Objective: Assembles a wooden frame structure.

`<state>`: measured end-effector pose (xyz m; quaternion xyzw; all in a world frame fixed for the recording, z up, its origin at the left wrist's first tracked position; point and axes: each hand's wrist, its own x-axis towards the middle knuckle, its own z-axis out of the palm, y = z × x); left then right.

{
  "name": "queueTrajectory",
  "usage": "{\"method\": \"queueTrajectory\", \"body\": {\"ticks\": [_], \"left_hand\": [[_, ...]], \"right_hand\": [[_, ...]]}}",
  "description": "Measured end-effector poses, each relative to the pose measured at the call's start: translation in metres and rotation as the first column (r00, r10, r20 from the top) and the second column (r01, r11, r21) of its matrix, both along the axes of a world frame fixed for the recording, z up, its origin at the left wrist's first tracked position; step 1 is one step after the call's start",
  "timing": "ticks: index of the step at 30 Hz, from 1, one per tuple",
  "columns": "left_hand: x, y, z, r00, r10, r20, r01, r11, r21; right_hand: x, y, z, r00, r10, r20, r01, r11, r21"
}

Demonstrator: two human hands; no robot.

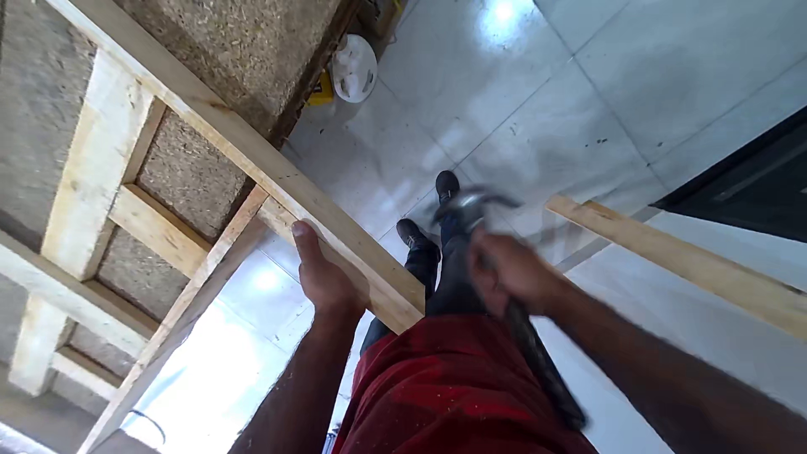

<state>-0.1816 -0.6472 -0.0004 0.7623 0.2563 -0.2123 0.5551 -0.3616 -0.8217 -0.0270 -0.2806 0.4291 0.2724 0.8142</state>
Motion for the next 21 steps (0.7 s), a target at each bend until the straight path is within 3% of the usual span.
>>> {"method": "queueTrajectory", "body": {"ticks": [2,3,5,8,9,12,14,16,18,19,21], "left_hand": [[0.0,0.002,0.0,1.0,-0.013,0.008,0.013,1.0,-0.008],[-0.001,0.003,0.0,1.0,-0.01,0.006,0.01,1.0,-0.011],[0.0,0.003,0.0,1.0,-0.011,0.009,0.011,0.999,-0.033],[0.0,0.002,0.0,1.0,-0.005,0.013,0.005,0.999,-0.046],[0.0,0.002,0.0,1.0,-0.009,0.013,0.01,0.999,-0.042],[0.001,0.004,-0.001,0.999,-0.02,0.03,0.021,1.0,-0.017],[0.0,0.007,0.0,0.998,-0.041,0.036,0.042,0.999,-0.02],[0.001,0.008,-0.002,0.997,-0.049,0.052,0.052,0.997,-0.055],[0.001,0.009,-0.003,0.998,-0.045,0.052,0.048,0.997,-0.057],[0.0,0.009,-0.002,0.998,-0.043,0.046,0.045,0.998,-0.044],[0.002,0.008,-0.003,0.997,-0.049,0.059,0.051,0.998,-0.026]], "right_hand": [[0.002,0.009,0.01,0.95,0.26,0.174,-0.277,0.958,0.079],[0.002,0.003,0.012,0.924,0.303,0.233,-0.32,0.947,0.035],[0.002,-0.02,0.007,0.946,0.241,0.216,-0.228,0.97,-0.083],[0.005,-0.031,-0.003,0.992,-0.124,0.021,0.126,0.97,-0.207],[0.006,-0.023,-0.003,0.991,-0.131,0.0,0.127,0.962,-0.243],[0.004,0.018,0.018,0.938,0.32,0.135,-0.289,0.934,-0.209],[0.004,0.009,0.022,0.872,0.437,0.221,-0.384,0.89,-0.245],[0.0,-0.006,0.008,0.941,0.285,0.184,-0.215,0.921,-0.326],[0.0,-0.004,-0.003,0.997,-0.007,0.074,0.035,0.925,-0.378],[0.0,0.005,-0.005,0.998,-0.045,0.046,0.059,0.921,-0.386],[-0.001,0.028,0.003,0.975,0.218,0.055,-0.186,0.92,-0.344]]}}
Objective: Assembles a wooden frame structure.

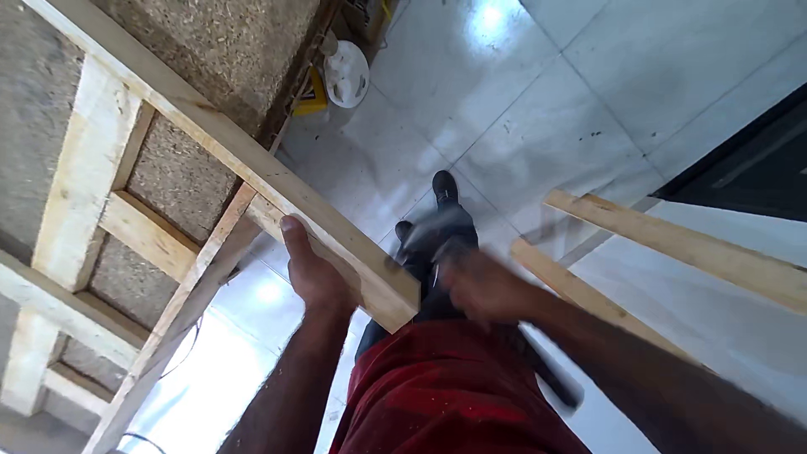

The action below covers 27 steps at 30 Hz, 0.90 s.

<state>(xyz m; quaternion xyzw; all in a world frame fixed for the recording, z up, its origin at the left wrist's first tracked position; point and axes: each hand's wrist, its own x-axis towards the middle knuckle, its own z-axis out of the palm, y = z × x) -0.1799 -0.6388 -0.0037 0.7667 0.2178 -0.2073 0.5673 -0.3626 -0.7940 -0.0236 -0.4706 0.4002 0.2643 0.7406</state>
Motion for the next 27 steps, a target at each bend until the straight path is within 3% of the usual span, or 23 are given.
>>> {"method": "queueTrajectory", "body": {"ticks": [2,3,4,7,8,11,13,15,17,19,23,25,27], "left_hand": [[0.001,0.005,-0.002,0.999,-0.028,0.025,0.028,1.0,0.008],[0.0,0.008,-0.001,0.999,-0.042,0.029,0.042,0.999,0.003],[0.0,0.007,-0.002,0.999,-0.038,0.037,0.038,0.999,0.0],[-0.001,0.005,-0.002,0.997,-0.04,0.061,0.043,0.999,-0.034],[-0.002,0.006,-0.001,0.997,-0.052,0.065,0.055,0.998,-0.044],[0.0,0.01,-0.001,0.994,-0.091,0.065,0.094,0.995,-0.038],[-0.002,0.012,0.001,0.996,-0.069,0.055,0.073,0.995,-0.07],[-0.003,0.014,0.001,0.994,-0.095,0.062,0.106,0.969,-0.221],[-0.014,0.022,0.005,0.984,-0.162,0.068,0.175,0.928,-0.329],[-0.042,0.027,0.009,0.98,-0.197,0.02,0.195,0.937,-0.29],[-0.076,0.024,0.003,0.994,-0.084,-0.07,0.078,0.994,-0.08],[-0.075,0.021,0.0,0.996,-0.074,-0.052,0.073,0.997,-0.035],[-0.074,0.02,0.0,0.998,-0.059,-0.037,0.059,0.998,0.003]], "right_hand": [[-0.001,0.002,0.003,0.969,0.233,0.078,-0.236,0.971,0.025],[-0.004,-0.004,0.002,0.962,0.247,0.113,-0.247,0.969,-0.016],[-0.005,-0.012,0.001,0.974,0.185,0.129,-0.179,0.982,-0.056],[-0.004,-0.004,-0.002,0.971,-0.218,0.102,0.224,0.974,-0.047],[-0.005,0.008,-0.001,0.974,-0.204,0.1,0.207,0.978,-0.022],[-0.009,0.018,0.004,0.981,0.133,0.141,-0.143,0.988,0.06],[-0.017,0.002,0.008,0.967,0.197,0.163,-0.205,0.978,0.031],[-0.028,-0.011,0.005,0.992,0.013,0.127,-0.035,0.985,0.171],[-0.036,-0.015,0.0,0.977,-0.215,-0.014,0.205,0.91,0.36],[-0.041,-0.012,-0.008,0.951,-0.288,-0.115,0.307,0.825,0.474],[-0.052,0.02,-0.009,0.997,-0.078,-0.004,0.061,0.755,0.653],[-0.054,0.009,-0.006,0.994,-0.056,0.092,-0.016,0.77,0.638],[-0.054,-0.009,-0.009,0.985,-0.158,0.077,0.086,0.816,0.571]]}}
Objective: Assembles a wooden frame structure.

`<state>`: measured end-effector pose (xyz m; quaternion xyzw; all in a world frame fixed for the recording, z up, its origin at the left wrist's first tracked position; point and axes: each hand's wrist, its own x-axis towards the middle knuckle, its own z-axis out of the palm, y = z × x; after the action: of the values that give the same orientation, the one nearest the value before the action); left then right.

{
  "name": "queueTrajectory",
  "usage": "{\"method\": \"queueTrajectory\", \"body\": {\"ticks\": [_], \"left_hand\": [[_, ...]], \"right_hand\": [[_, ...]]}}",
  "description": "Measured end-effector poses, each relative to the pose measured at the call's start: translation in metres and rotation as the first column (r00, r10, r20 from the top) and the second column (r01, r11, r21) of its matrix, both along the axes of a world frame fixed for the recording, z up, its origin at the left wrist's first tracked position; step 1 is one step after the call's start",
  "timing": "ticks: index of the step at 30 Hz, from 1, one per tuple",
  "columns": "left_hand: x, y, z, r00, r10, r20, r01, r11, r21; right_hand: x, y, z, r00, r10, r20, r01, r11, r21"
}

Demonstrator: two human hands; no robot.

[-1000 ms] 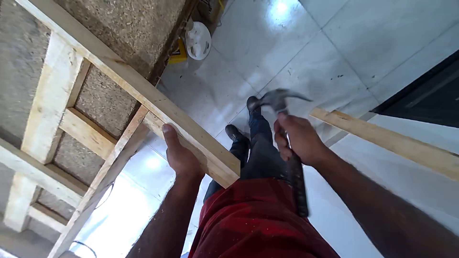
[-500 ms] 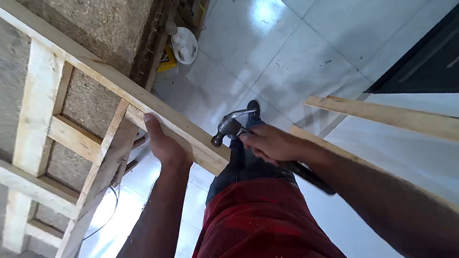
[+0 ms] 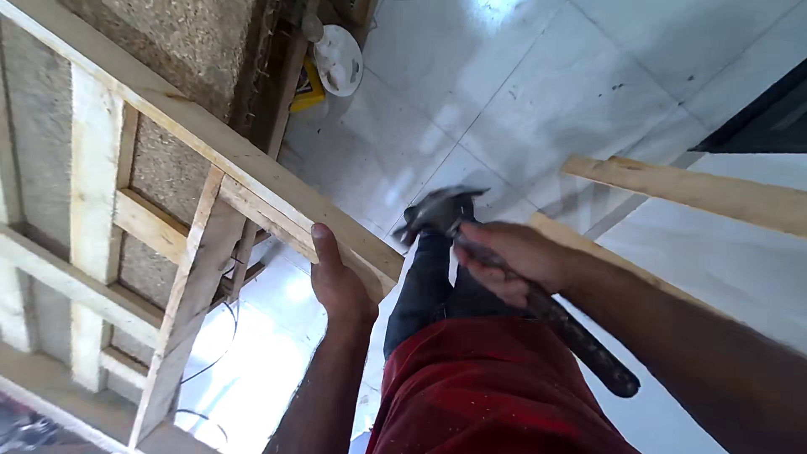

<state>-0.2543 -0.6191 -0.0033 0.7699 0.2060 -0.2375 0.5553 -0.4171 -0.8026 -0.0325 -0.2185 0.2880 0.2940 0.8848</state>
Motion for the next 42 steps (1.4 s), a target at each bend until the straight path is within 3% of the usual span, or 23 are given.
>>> {"method": "queueTrajectory", "body": {"ticks": [3,4,7,9,13,14,17,19,22,24,25,27,29,31,34,35,36,39,41,42], "left_hand": [[-0.001,-0.003,-0.001,1.0,-0.003,0.006,0.003,1.0,0.026],[-0.002,-0.003,-0.001,1.0,-0.002,0.01,0.002,0.999,0.043],[-0.002,-0.003,-0.003,0.999,-0.014,0.031,0.011,0.994,0.107],[-0.004,-0.002,-0.001,0.999,-0.016,0.036,0.011,0.991,0.134],[-0.003,-0.002,-0.002,0.999,-0.011,0.051,0.005,0.993,0.114],[-0.003,-0.002,-0.002,0.999,-0.009,0.053,0.003,0.994,0.112],[-0.003,-0.002,-0.002,0.998,-0.016,0.056,0.008,0.991,0.133],[-0.004,0.0,0.001,0.999,-0.006,0.045,0.0,0.99,0.139],[-0.002,-0.001,0.0,0.999,-0.01,0.043,0.005,0.992,0.127],[-0.002,0.001,-0.001,0.999,-0.008,0.051,0.002,0.993,0.114],[-0.002,0.001,-0.002,0.998,-0.005,0.055,-0.001,0.994,0.106],[-0.002,0.002,-0.002,0.998,-0.003,0.059,-0.003,0.995,0.1],[-0.002,0.003,-0.002,0.998,0.0,0.056,-0.005,0.995,0.1],[-0.002,0.005,-0.002,0.999,0.005,0.051,-0.01,0.994,0.109],[-0.001,0.003,-0.002,0.999,0.018,0.046,-0.023,0.993,0.12],[-0.001,0.003,-0.002,0.999,0.022,0.047,-0.028,0.992,0.12],[-0.001,0.002,-0.003,0.998,0.024,0.051,-0.03,0.992,0.124],[-0.002,0.006,-0.003,0.998,0.015,0.054,-0.022,0.992,0.125],[-0.002,0.009,-0.002,0.999,0.007,0.048,-0.012,0.995,0.103],[-0.002,0.009,-0.001,0.999,0.009,0.049,-0.014,0.994,0.112]], "right_hand": [[0.004,-0.006,-0.019,0.943,-0.298,-0.148,0.296,0.954,-0.035],[0.005,0.004,-0.02,0.944,-0.285,-0.163,0.286,0.958,-0.023],[0.006,0.03,-0.007,0.997,0.057,-0.042,-0.053,0.995,0.082],[-0.003,0.021,-0.014,0.997,0.07,0.032,-0.072,0.997,0.042],[-0.015,-0.007,-0.035,0.932,-0.335,-0.136,0.338,0.941,0.005],[-0.012,0.001,-0.032,0.927,-0.335,-0.166,0.339,0.941,-0.008],[-0.005,0.03,-0.008,0.997,0.067,-0.037,-0.067,0.998,-0.004],[-0.006,0.019,-0.006,0.985,0.163,0.052,-0.16,0.986,-0.054],[-0.015,-0.018,-0.018,0.992,-0.12,-0.029,0.118,0.991,-0.068],[-0.014,-0.017,-0.025,0.941,-0.322,-0.106,0.317,0.946,-0.062],[-0.011,-0.003,-0.023,0.941,-0.314,-0.125,0.307,0.949,-0.072],[-0.006,0.03,-0.006,0.992,-0.058,-0.112,0.055,0.998,-0.028],[-0.004,0.033,-0.002,0.988,0.147,0.038,-0.148,0.989,0.021],[-0.01,0.013,-0.012,0.99,0.117,0.083,-0.113,0.992,-0.059],[-0.011,-0.008,-0.023,0.978,-0.186,-0.092,0.172,0.975,-0.14],[-0.007,-0.004,-0.021,0.963,-0.229,-0.14,0.2,0.961,-0.191],[-0.002,0.006,-0.015,0.972,-0.189,-0.138,0.15,0.956,-0.253],[0.006,0.032,0.014,0.976,0.215,0.041,-0.195,0.939,-0.284],[0.003,0.017,0.013,0.948,0.294,0.126,-0.229,0.898,-0.376],[-0.002,0.005,0.008,0.961,0.25,0.12,-0.176,0.884,-0.433]]}}
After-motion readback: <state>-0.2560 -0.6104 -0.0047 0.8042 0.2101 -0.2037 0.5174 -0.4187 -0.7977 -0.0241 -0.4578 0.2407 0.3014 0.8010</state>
